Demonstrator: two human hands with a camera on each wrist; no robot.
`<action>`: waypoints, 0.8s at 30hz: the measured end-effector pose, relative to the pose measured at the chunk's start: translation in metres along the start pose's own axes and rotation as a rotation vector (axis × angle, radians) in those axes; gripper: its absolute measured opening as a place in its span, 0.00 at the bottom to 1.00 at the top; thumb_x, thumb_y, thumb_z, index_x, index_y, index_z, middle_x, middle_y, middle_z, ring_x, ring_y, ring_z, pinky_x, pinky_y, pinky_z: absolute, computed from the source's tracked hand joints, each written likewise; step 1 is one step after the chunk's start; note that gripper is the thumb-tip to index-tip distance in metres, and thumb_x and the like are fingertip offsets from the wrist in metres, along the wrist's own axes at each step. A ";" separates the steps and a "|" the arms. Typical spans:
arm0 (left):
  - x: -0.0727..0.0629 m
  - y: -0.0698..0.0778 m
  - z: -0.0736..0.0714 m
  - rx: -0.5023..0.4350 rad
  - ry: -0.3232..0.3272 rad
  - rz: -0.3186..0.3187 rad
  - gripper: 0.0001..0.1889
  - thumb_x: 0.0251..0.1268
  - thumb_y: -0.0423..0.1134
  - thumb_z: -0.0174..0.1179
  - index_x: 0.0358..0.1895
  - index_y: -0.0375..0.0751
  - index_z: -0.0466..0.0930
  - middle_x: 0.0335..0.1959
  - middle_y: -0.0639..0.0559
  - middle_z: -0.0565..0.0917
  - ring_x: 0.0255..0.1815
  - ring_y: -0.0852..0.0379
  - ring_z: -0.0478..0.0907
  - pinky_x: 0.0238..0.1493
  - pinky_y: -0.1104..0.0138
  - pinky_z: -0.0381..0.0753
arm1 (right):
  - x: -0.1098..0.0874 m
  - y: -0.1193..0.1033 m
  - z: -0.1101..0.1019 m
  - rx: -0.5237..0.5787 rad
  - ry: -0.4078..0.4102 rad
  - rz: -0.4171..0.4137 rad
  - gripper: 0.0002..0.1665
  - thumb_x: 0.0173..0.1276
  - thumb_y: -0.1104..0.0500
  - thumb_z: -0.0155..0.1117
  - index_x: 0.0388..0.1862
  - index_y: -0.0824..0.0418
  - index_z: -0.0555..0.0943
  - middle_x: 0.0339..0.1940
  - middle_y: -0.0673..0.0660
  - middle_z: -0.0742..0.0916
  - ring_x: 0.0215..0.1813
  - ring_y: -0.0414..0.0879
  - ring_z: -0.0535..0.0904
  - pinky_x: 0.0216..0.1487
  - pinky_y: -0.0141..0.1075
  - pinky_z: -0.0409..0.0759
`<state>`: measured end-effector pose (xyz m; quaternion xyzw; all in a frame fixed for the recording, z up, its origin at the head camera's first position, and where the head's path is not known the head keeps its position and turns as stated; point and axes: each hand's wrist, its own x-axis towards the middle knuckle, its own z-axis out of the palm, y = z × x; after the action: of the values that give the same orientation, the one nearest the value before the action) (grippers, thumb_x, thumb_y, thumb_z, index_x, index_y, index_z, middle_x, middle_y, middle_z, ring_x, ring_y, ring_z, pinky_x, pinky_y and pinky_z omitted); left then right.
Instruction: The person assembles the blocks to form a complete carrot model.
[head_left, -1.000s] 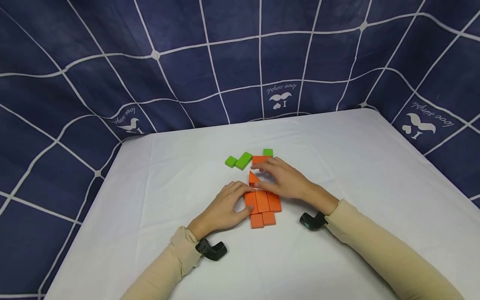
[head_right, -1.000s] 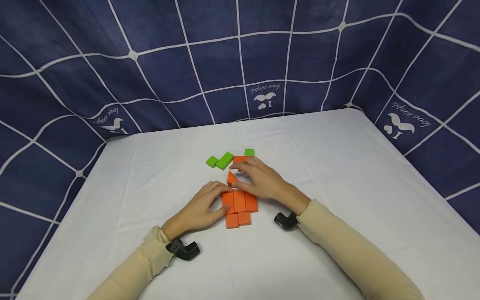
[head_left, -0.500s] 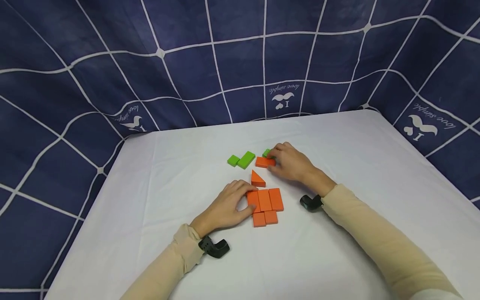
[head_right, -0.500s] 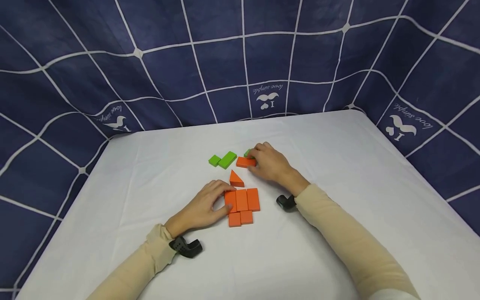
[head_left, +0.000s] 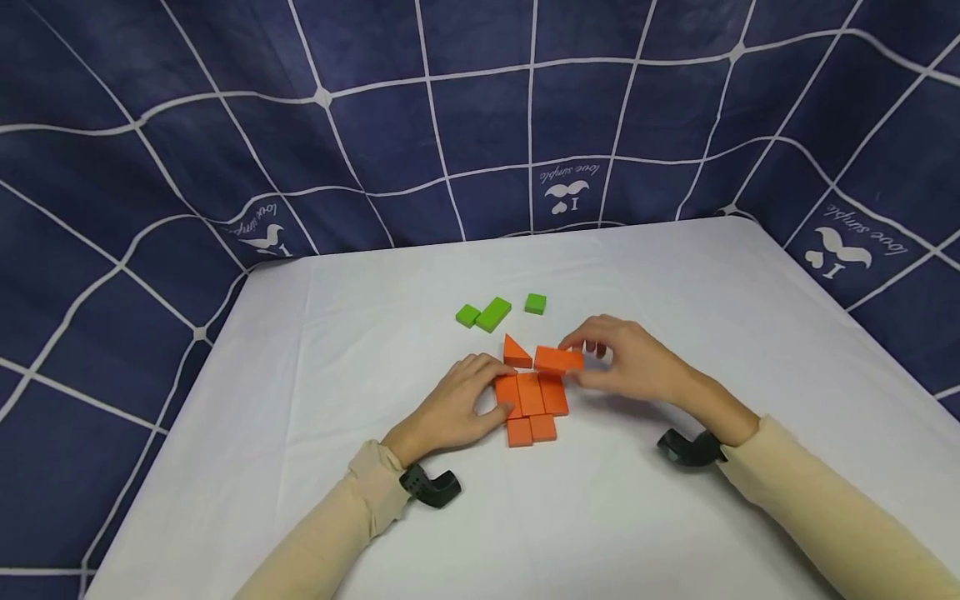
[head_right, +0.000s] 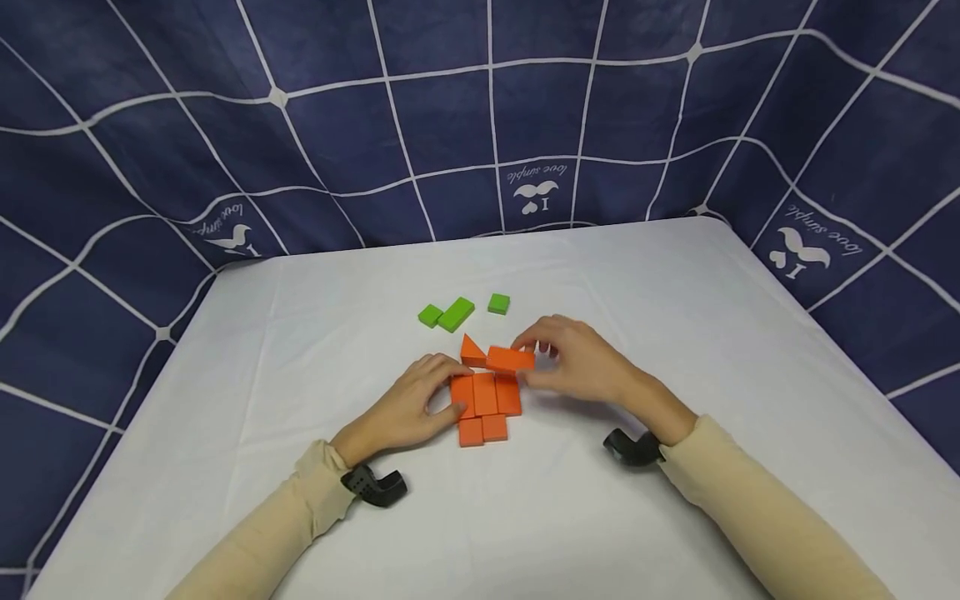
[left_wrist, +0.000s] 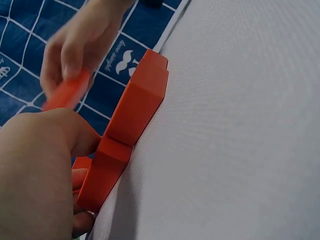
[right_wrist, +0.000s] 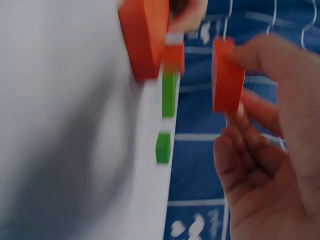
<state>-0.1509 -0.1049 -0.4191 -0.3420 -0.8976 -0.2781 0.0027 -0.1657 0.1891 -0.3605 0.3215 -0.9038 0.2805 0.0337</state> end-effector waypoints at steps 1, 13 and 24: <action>0.000 0.000 0.000 0.000 0.002 0.002 0.23 0.68 0.47 0.62 0.64 0.47 0.77 0.58 0.54 0.79 0.61 0.54 0.72 0.70 0.55 0.69 | -0.008 -0.006 0.001 0.018 -0.014 -0.047 0.20 0.59 0.55 0.77 0.51 0.49 0.87 0.43 0.42 0.86 0.43 0.43 0.78 0.42 0.38 0.79; 0.000 0.000 0.001 0.001 0.004 -0.004 0.23 0.69 0.47 0.62 0.65 0.47 0.77 0.57 0.55 0.79 0.61 0.55 0.72 0.70 0.54 0.69 | -0.045 -0.043 0.041 -0.089 -0.093 -0.279 0.18 0.60 0.48 0.77 0.49 0.45 0.86 0.47 0.37 0.83 0.50 0.33 0.76 0.52 0.34 0.81; 0.001 -0.001 0.002 0.009 0.007 0.008 0.23 0.69 0.47 0.62 0.65 0.48 0.77 0.58 0.55 0.79 0.62 0.55 0.72 0.70 0.55 0.69 | -0.047 -0.045 0.048 -0.154 -0.057 -0.359 0.15 0.62 0.48 0.77 0.46 0.47 0.85 0.45 0.39 0.83 0.50 0.35 0.76 0.51 0.32 0.81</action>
<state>-0.1515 -0.1042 -0.4206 -0.3446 -0.8974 -0.2755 0.0086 -0.0961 0.1610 -0.3907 0.4819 -0.8513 0.1907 0.0824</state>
